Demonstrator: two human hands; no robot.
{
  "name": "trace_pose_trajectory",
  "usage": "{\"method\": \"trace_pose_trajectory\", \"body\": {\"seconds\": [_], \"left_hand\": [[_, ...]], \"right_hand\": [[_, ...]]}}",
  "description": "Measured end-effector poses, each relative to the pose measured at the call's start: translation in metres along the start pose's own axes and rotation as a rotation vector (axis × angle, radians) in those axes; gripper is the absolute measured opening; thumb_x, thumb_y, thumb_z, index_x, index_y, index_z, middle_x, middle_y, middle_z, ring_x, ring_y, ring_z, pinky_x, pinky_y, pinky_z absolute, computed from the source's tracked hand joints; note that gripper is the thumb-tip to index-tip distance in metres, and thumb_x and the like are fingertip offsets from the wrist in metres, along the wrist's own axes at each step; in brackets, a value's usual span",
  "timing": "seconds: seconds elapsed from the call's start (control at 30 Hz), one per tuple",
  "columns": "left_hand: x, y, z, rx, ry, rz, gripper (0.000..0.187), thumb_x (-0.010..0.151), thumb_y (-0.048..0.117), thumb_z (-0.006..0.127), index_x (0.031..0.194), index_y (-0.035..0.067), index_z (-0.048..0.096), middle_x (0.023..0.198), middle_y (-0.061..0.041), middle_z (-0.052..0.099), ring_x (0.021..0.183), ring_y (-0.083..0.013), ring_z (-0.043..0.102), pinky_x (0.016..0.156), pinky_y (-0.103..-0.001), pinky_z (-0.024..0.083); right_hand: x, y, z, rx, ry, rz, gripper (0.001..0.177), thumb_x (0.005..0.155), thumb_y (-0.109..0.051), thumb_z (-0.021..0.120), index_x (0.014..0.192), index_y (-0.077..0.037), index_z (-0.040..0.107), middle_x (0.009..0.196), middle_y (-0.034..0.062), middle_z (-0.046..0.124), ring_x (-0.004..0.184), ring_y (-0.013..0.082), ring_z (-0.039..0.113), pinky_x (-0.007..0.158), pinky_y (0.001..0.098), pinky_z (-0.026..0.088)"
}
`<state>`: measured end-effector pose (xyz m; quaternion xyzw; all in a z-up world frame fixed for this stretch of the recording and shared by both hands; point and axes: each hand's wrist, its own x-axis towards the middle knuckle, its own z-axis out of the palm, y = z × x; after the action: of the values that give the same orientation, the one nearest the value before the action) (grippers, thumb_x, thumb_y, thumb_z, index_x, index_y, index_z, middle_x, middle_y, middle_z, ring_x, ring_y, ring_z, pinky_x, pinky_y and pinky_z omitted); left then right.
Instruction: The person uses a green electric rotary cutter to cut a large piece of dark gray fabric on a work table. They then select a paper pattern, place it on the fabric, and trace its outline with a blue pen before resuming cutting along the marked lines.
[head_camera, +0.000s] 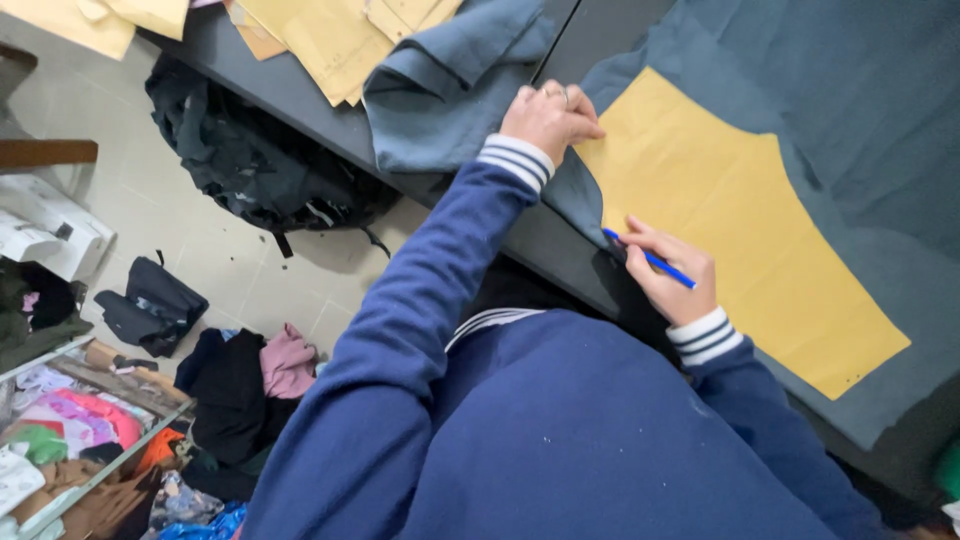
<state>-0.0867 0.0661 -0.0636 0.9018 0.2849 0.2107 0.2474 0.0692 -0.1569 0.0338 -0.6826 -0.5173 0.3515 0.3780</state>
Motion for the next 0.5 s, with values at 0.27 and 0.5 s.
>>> {"method": "trace_pose_trajectory", "body": {"seconds": [0.27, 0.5], "left_hand": [[-0.057, 0.074, 0.021, 0.217, 0.235, 0.071, 0.027, 0.093, 0.018, 0.061, 0.118, 0.017, 0.07, 0.121, 0.004, 0.067, 0.107, -0.0147, 0.064, 0.093, -0.038, 0.045], [-0.061, 0.097, 0.008, 0.329, 0.267, -0.142, 0.037, 0.095, 0.021, 0.066, 0.132, 0.022, 0.065, 0.146, -0.002, 0.054, 0.131, -0.0165, 0.054, 0.099, -0.041, 0.038]], "right_hand": [[0.095, -0.002, -0.02, 0.154, 0.077, 0.046, 0.02, 0.102, -0.008, 0.07, 0.117, 0.004, 0.071, 0.108, 0.0113, 0.076, 0.1, 0.0131, 0.073, 0.086, 0.0243, 0.056], [0.149, 0.016, 0.004, 0.25, -0.153, 0.162, 0.018, 0.098, -0.011, 0.072, 0.108, 0.005, 0.072, 0.097, 0.0114, 0.075, 0.085, 0.0127, 0.071, 0.074, 0.0263, 0.057]]}}
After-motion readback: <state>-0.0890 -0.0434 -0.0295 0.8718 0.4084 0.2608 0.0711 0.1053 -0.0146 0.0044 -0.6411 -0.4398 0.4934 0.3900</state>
